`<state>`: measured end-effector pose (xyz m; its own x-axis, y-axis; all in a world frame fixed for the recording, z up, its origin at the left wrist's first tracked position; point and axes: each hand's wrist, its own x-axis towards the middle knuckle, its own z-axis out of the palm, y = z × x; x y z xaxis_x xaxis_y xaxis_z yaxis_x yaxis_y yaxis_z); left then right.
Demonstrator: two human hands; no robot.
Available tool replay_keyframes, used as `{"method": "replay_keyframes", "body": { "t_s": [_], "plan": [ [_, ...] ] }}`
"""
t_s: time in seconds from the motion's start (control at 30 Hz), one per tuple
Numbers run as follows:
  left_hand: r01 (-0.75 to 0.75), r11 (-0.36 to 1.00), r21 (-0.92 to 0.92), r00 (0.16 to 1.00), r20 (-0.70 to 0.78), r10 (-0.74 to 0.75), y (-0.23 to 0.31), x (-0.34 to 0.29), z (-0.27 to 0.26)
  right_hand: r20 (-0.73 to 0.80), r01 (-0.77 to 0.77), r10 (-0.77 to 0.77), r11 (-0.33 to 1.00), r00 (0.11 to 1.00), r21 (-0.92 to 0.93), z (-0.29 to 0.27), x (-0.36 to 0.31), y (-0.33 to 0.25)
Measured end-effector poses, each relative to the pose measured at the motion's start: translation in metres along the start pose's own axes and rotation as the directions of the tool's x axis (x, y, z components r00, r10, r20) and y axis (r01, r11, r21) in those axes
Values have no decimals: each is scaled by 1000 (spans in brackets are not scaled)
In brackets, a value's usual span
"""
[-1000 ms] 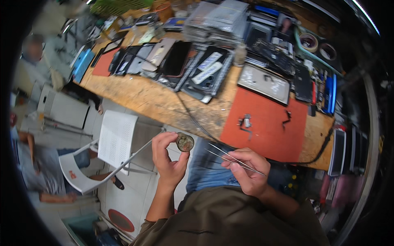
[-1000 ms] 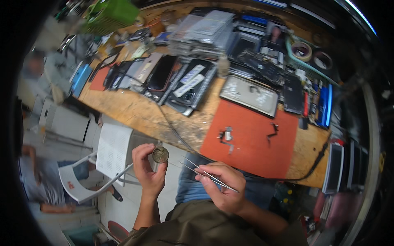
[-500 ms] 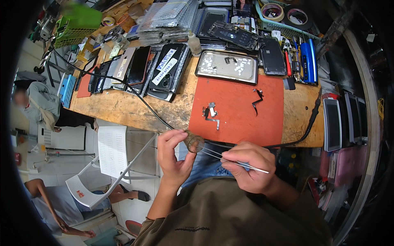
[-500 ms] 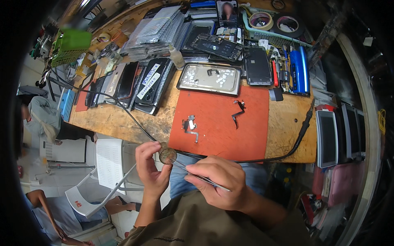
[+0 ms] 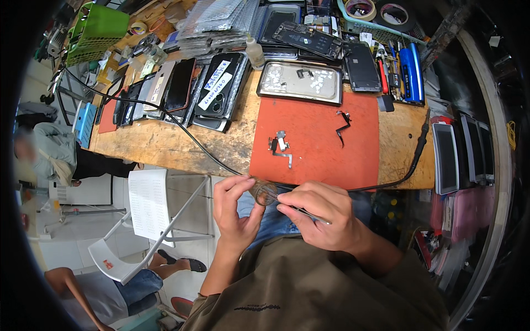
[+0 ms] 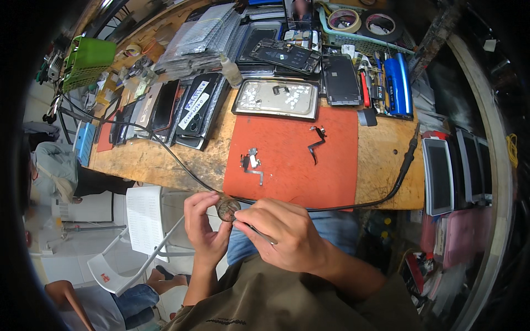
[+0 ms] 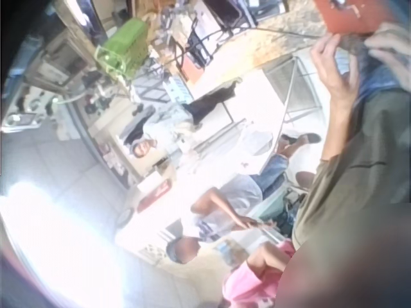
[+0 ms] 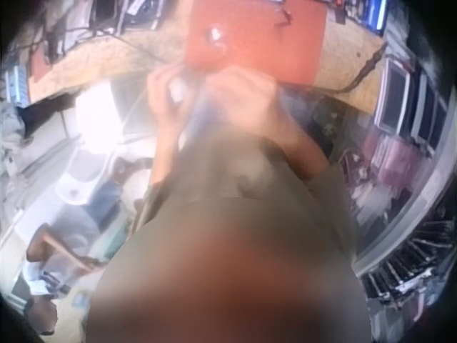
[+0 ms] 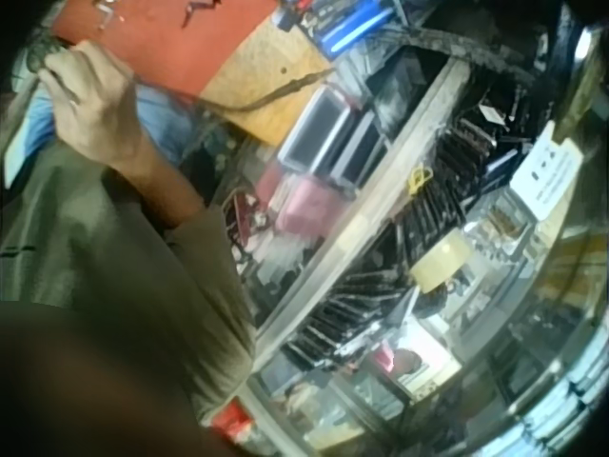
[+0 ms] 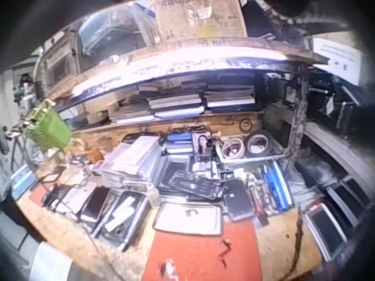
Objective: The person uses a soldering iron and tweezers to solder small electronic components on a red work mat. They repeatedly heat joints, apply solder, and adjust the component placement while handling a small metal container and a roll of solder wire.
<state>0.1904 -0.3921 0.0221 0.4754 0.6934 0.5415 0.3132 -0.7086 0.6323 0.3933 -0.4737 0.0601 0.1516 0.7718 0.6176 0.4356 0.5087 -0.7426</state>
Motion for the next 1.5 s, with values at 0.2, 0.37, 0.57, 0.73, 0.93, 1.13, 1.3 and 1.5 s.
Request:
{"method": "replay_keyframes", "body": {
  "t_s": [0.2, 0.37, 0.57, 0.73, 0.93, 1.13, 1.3, 1.5],
  "plan": [
    [2, 1000, -4, 1000, -19, -2, -1, -2, 2, 18, -24, 25, 999, 1000, -30, 2, 1, 0],
    [5, 1000, -21, 1000, -13, -6, -2, -4, 1, 31, -24, 25, 999, 999, -26, 4, 1, 0],
    [47, 988, -144, 998, -34, -52, -6, -7, 2, 42, -31, 31, 1000, 999, -6, 7, -1, 1],
    [73, 977, -199, 996, -36, -82, -8, -7, 3, 34, -7, 7, 1000, 999, 9, 6, 0, 0],
    [74, 978, -194, 996, -31, -82, -9, -7, 4, 34, -7, 7, 1000, 999, -4, 2, 1, -4],
    [60, 986, -154, 997, -38, -67, -8, -6, 2, 34, 8, -7, 999, 999, -38, 1, 3, -6],
    [55, 996, -64, 998, -32, -57, -5, -5, 0, 68, 28, -23, 997, 997, -78, -2, 4, -7],
    [58, 998, -40, 998, -17, -58, -4, -4, -2, 80, 26, -18, 995, 997, -98, -2, 3, -7]
  ]
}}
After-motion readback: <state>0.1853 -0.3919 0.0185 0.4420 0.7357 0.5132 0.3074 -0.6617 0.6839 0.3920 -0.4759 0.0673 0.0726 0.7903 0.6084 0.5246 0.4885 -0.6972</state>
